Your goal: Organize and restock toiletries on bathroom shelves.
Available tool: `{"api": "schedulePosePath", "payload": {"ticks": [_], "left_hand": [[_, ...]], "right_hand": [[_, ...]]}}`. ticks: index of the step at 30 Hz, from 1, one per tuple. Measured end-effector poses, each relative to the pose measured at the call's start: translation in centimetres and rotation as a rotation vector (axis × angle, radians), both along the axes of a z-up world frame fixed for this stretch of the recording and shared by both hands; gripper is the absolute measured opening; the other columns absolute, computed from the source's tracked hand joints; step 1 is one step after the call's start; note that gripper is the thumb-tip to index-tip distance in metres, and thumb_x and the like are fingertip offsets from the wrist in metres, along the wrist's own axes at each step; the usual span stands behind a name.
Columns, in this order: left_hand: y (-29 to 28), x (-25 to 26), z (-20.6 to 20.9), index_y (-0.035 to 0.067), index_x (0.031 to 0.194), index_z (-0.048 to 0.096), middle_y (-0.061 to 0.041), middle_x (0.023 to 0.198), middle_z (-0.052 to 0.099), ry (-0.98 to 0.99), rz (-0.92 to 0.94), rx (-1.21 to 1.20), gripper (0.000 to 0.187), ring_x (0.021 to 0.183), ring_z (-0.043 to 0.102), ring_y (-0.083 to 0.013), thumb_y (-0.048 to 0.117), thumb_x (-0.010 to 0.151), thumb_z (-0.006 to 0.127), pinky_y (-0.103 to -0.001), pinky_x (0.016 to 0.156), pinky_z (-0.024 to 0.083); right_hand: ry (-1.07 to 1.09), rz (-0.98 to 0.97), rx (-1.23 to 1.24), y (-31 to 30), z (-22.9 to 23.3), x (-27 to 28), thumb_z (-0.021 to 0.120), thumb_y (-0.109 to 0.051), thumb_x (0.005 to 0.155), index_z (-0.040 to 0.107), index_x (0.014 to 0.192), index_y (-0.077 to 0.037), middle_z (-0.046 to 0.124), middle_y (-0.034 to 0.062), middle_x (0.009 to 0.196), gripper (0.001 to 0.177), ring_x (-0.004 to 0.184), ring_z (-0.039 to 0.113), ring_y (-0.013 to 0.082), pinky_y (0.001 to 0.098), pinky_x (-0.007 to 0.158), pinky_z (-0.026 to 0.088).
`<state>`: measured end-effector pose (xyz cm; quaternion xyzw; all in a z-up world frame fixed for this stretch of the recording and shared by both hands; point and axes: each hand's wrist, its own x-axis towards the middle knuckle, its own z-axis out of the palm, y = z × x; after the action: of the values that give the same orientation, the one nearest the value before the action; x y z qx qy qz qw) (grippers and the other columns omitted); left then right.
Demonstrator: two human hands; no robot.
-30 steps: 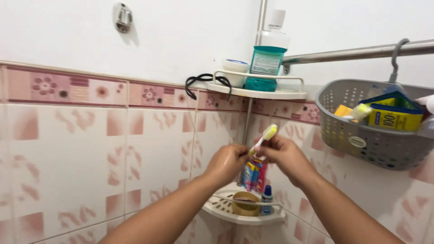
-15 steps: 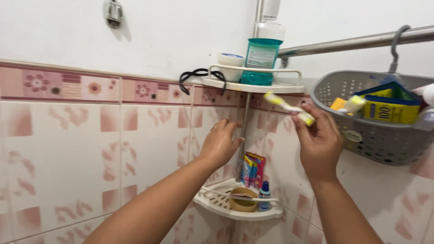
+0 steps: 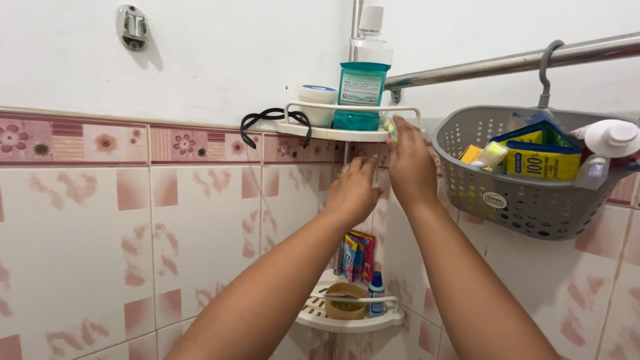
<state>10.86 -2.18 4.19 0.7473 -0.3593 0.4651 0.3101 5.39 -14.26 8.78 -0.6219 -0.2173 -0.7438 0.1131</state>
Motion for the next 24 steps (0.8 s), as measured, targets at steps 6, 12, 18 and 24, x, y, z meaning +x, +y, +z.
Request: {"api": "schedulePosePath", "payload": {"ticks": [6,12,18,24], "left_hand": [[-0.1,-0.2,0.4,0.011,0.148,0.045,-0.014,0.143,0.048,0.025,0.018,0.021,0.076,0.134,0.046,-0.0361,0.026,0.082,0.079,-0.049,0.106,0.044],[0.9,-0.2,0.3,0.011,0.15,0.044,-0.012,0.144,0.047,0.081,0.049,0.026,0.079,0.135,0.045,-0.0349,0.028,0.082,0.08,-0.048,0.107,0.044],[1.2,0.1,0.7,0.01,0.152,0.04,-0.011,0.148,0.044,0.123,0.094,0.035,0.083,0.137,0.043,-0.0339,0.03,0.082,0.08,-0.047,0.106,0.045],[1.4,0.7,0.7,0.011,0.154,0.037,-0.013,0.152,0.039,0.146,0.115,0.019,0.088,0.14,0.04,-0.0358,0.03,0.081,0.082,-0.048,0.107,0.045]], "right_hand": [[0.356,-0.099,0.116,-2.4,2.5,4.7,0.039,-0.014,0.107,0.04,0.16,-0.008,0.068,0.0194,0.118,0.054,0.102,0.067,0.0359,0.0461,0.086,0.053],[0.295,-0.295,0.056,-1.8,3.5,4.6,0.044,-0.019,0.105,0.037,0.161,-0.006,0.073,0.0172,0.102,0.057,0.083,0.071,0.037,0.0502,0.069,0.055],[0.287,-0.629,-0.007,-0.9,3.0,4.1,0.056,-0.037,0.102,0.05,0.15,-0.011,0.072,0.0139,0.089,0.055,0.071,0.071,0.0352,0.0533,0.064,0.054],[0.364,-0.715,0.05,-2.0,4.1,5.7,0.051,-0.013,0.105,0.051,0.148,-0.002,0.072,0.0187,0.089,0.044,0.074,0.073,0.0378,0.0533,0.062,0.057]]}}
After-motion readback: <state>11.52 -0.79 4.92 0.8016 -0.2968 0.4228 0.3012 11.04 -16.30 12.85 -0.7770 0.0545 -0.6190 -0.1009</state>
